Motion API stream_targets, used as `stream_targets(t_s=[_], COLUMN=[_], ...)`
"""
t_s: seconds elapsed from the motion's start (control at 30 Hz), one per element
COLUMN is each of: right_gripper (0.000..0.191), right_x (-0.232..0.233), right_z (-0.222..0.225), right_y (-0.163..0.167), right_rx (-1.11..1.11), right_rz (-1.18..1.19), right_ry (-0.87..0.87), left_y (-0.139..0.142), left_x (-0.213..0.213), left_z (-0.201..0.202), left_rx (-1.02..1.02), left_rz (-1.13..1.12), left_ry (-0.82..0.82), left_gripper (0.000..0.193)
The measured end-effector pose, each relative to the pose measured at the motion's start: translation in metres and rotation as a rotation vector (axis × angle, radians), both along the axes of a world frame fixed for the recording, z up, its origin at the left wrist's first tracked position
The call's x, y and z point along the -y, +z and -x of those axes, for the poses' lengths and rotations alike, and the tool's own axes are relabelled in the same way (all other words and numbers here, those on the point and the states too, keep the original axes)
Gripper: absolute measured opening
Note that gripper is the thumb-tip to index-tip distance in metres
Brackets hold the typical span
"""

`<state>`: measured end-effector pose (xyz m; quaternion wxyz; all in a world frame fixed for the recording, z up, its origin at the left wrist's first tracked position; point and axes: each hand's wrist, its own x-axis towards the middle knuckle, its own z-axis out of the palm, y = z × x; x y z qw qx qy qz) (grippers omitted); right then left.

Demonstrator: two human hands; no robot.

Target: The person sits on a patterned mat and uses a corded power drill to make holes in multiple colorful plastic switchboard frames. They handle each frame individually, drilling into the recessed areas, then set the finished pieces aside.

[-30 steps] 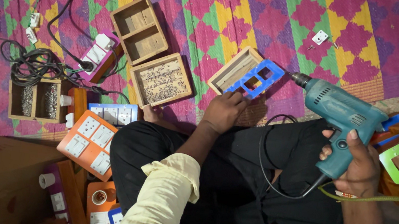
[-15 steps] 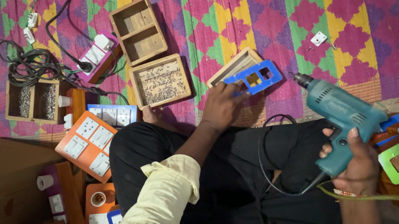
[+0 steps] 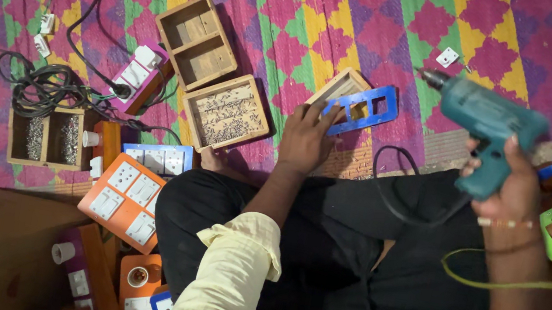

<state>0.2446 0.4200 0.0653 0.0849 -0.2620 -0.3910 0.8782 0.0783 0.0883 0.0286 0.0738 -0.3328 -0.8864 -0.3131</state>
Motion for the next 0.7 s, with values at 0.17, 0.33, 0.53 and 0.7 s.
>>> stream_targets(t_s=[0.17, 0.33, 0.53, 0.7], right_gripper=[0.058, 0.059, 0.057, 0.053], right_x=[-0.007, -0.001, 0.004, -0.001], right_z=[0.056, 0.096, 0.118, 0.123], right_y=[-0.02, -0.023, -0.015, -0.014], right_rx=[0.01, 0.049, 0.117, 0.471], right_rz=[0.102, 0.175, 0.237, 0.078], right_ry=[0.004, 0.034, 0.034, 0.085], left_y=[-0.011, -0.026, -0.028, -0.026], left_x=[-0.008, -0.011, -0.01, -0.007], left_z=[0.007, 0.012, 0.014, 0.016], left_rx=[-0.024, 0.036, 0.006, -0.013], left_rz=[0.203, 0.254, 0.208, 0.138], left_ry=[0.021, 0.07, 0.086, 0.117], left_gripper=[0.088, 0.08, 0.05, 0.03])
